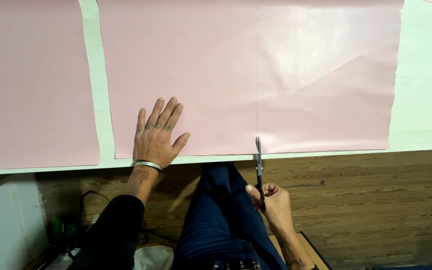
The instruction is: Cutting rectangular pieces of pink leather-like material from a roll using scissors and a ruler.
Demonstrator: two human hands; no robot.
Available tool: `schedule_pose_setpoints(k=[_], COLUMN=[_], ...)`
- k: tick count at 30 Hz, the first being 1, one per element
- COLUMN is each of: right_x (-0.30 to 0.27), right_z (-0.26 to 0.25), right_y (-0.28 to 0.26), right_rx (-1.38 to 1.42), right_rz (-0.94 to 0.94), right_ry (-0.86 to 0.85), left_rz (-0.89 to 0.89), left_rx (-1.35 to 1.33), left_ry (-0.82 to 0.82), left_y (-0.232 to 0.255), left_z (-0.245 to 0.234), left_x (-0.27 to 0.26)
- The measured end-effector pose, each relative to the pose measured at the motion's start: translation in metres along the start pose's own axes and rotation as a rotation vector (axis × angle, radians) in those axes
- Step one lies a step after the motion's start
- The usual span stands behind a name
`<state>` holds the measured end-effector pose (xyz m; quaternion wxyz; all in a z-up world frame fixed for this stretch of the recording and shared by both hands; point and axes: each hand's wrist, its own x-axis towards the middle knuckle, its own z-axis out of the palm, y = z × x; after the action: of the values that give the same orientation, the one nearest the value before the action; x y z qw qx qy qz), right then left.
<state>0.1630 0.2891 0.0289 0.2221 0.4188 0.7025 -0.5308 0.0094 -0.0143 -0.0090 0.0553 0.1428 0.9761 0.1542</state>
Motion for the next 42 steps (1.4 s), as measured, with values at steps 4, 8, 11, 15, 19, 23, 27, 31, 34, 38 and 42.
schedule_pose_setpoints(k=[4, 8, 11, 15, 19, 23, 27, 31, 34, 38, 42], right_x=[-0.002, 0.0, -0.001, -0.001, -0.003, 0.002, 0.0, -0.002, 0.003, 0.006, 0.007], right_z=[0.002, 0.003, 0.005, 0.007, 0.006, 0.002, -0.005, -0.007, -0.005, 0.002, 0.005], right_y=[0.0, 0.001, 0.002, 0.001, -0.007, 0.0, 0.009, 0.006, -0.002, -0.012, -0.015], right_rx=[0.042, 0.061, 0.076, 0.135, 0.114, 0.089, 0.12, 0.143, 0.18, 0.165, 0.148], right_rz=[0.004, -0.026, -0.026, -0.003, 0.062, 0.055, 0.098, 0.112, 0.066, 0.034, 0.02], right_ry=[0.006, 0.001, 0.004, -0.003, -0.008, -0.027, -0.078, -0.108, -0.088, -0.073, -0.049], left_rz=[-0.005, -0.005, -0.006, -0.003, -0.001, 0.001, -0.005, 0.009, 0.035, 0.033, 0.022], left_rx=[-0.013, -0.01, -0.007, -0.002, -0.01, -0.003, -0.023, -0.02, -0.022, -0.016, -0.01], left_ry=[-0.003, -0.006, -0.007, 0.0, 0.001, 0.002, 0.007, -0.009, 0.003, 0.029, 0.012], left_y=[0.002, 0.002, 0.001, 0.001, 0.0, 0.001, 0.003, 0.002, 0.003, 0.002, 0.005], left_z=[-0.004, -0.005, -0.003, -0.002, -0.002, -0.002, -0.006, -0.008, -0.008, -0.005, -0.006], left_x=[-0.001, 0.002, 0.0, 0.0, 0.001, 0.0, 0.001, 0.0, 0.003, 0.0, -0.002])
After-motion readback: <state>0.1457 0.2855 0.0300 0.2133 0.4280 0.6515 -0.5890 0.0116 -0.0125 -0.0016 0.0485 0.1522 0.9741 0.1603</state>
